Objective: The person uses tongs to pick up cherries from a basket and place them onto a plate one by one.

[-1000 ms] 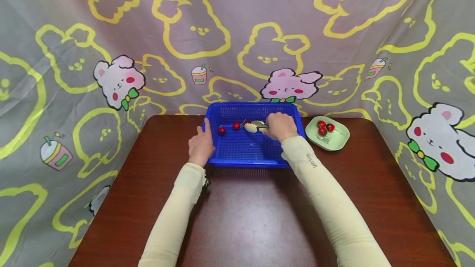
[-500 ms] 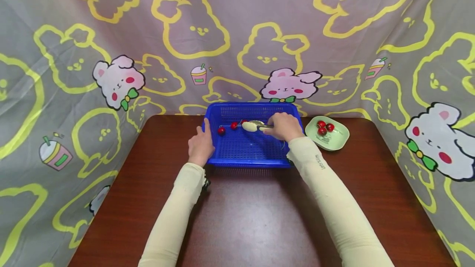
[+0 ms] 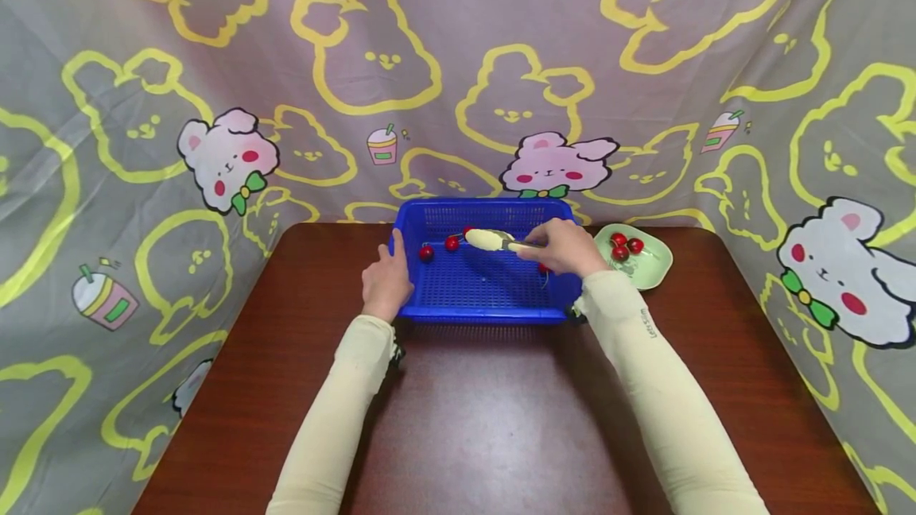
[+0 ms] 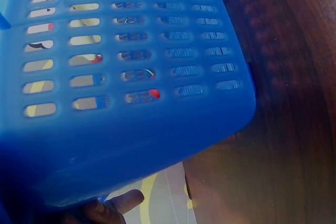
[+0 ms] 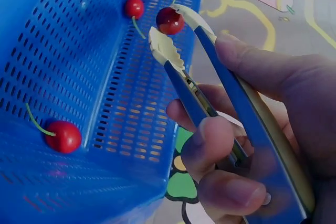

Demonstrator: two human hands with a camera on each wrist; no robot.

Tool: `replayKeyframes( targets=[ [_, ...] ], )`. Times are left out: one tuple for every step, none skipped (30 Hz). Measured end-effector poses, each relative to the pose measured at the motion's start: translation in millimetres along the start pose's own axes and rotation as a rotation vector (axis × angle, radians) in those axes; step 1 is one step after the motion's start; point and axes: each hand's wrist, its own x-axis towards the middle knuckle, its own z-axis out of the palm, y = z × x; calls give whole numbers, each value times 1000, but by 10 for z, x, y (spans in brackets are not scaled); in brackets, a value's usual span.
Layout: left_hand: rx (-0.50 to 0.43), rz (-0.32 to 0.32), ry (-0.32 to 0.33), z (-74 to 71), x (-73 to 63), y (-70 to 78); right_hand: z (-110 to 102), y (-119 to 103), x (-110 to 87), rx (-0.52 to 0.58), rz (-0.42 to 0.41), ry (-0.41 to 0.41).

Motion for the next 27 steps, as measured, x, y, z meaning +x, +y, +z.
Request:
replayKeyframes(
  targets=[
    [0,0,0,1,2,-1,-13,11,-19,15,-1,2],
    [0,0,0,2,5,-3,-24,22,-37,26,-4,9],
    [-1,-2,-1,3,8,-4,-34,32,-54,36,-4,12],
    [-1,-2,-3,3,12,-6,-44,41,-70,45,-3,15],
    [-1,-2,-6,4,15,-8,-52,52,-85,49,-1,20],
    [0,-2,-9,5,18,-10,-60,61,-101,52,2,23],
    [0,-3,-13,7,21,-12,-65,72,-114,54,4,25],
    [0,-3,-16,7,23,-13,-70,84,-126,52,5,26],
    [-1,-4,-18,8,24,-14,-76,94,-141,46,4,29],
    [-2,-4,-19,8,25,-15,-81,109,-153,35,3,37],
    [-4,-4,-21,8,24,-15,-86,124,-166,24,4,47],
    [-6,-4,-21,9,23,-15,-92,137,-181,10,2,58],
    [-9,-3,-22,9,22,-15,-97,154,-194,-3,-1,70],
    [-11,-3,-21,10,21,-15,-105,170,-209,-20,-6,86],
    [-11,-2,-20,11,19,-16,-114,186,-227,-32,-10,102],
    [-12,-1,-19,13,18,-17,-121,204,-243,-37,-11,114],
    [-12,0,-18,15,17,-17,-130,221,-263,-42,-15,127],
    [-11,1,-18,18,16,-19,-139,242,-281,-45,-21,137],
    [-10,2,-17,21,16,-20,-149,262,-301,-41,-24,146],
    [-10,2,-15,23,15,-20,-159,279,-324,-37,-28,157],
    [-9,3,-13,25,15,-21,-170,300,-346,-32,-28,165],
    [-9,4,-12,25,15,-20,-181,323,-370,-29,-27,172],
    [-9,4,-11,24,16,-18,-193,347,-392,-26,-25,180],
    [-9,3,-11,22,15,-16,-207,370,-417,-19,-24,186],
    [-8,2,-11,18,16,-12,-220,392,-443,-18,-24,194],
    [-7,1,-13,15,16,-9,-234,417,-469,-15,-24,199],
    [-6,0,-16,11,16,-5,-249,444,-494,-10,-25,203]
  ],
)
